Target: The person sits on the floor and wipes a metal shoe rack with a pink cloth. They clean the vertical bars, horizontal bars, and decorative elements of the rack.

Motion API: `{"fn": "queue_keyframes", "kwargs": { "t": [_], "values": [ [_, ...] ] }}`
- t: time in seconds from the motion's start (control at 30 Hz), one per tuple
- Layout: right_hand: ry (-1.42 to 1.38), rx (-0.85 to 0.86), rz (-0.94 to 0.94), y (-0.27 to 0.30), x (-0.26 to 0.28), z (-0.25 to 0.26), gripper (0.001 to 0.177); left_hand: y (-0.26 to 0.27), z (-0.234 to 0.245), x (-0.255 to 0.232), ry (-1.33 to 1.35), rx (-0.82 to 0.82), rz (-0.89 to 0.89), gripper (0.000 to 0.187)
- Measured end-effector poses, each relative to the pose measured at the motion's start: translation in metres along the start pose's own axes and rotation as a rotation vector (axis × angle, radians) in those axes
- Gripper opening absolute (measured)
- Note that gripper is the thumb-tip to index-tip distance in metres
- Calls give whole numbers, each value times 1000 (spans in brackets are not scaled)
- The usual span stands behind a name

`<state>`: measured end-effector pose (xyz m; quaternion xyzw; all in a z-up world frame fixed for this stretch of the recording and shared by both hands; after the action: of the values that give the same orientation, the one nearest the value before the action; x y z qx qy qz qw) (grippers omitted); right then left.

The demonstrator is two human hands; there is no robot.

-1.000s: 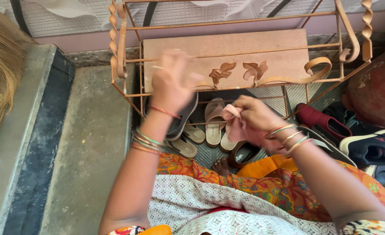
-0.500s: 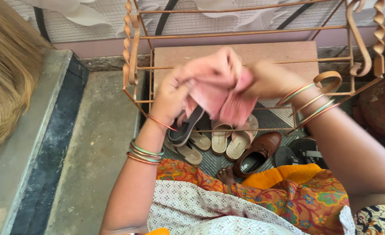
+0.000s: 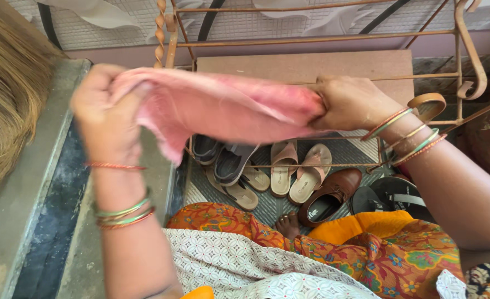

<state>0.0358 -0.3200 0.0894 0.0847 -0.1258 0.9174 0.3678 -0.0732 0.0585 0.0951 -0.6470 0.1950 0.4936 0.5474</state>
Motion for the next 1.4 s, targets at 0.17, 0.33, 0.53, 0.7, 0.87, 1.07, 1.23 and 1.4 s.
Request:
{"fn": "queue_keyframes", "kwargs": {
  "t": [0.17,0.33,0.53,0.7,0.87,1.07,1.23,1.4],
  "values": [
    [-365,180,-158,-23,21,34,34,21,8,-24,-1121,98,-434,78],
    [-578,357,-89,-67,69,36,38,42,-100,41,-156,478,-140,96],
    [-225,368,-105,-98,26,35,35,77,-150,121,57,366,330,26],
    [-211,403,-259,-108,-31,-16,29,92,-161,121,-308,196,369,27],
    [-57,505,-197,-107,-46,-36,24,110,-187,114,-297,204,375,35],
    [412,702,-212,-122,-51,-60,27,115,-207,123,-317,248,385,38],
    [216,843,-550,-119,-89,-91,27,114,-204,118,-411,206,339,35],
    [46,822,-633,-114,-101,-108,30,109,-196,113,-542,242,315,32]
  ]
}}
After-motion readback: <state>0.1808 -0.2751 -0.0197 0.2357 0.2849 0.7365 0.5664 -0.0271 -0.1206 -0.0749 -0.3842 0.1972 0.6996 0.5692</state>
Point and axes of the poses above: each hand's wrist, its own y-axis away from the middle knuckle, its own z-axis out of the back of the hand, x = y × z, the point moved 1 cm from there along -y, towards the middle knuckle, and after that the axes turned 6 degrees about -y, right-handed, at the moved point
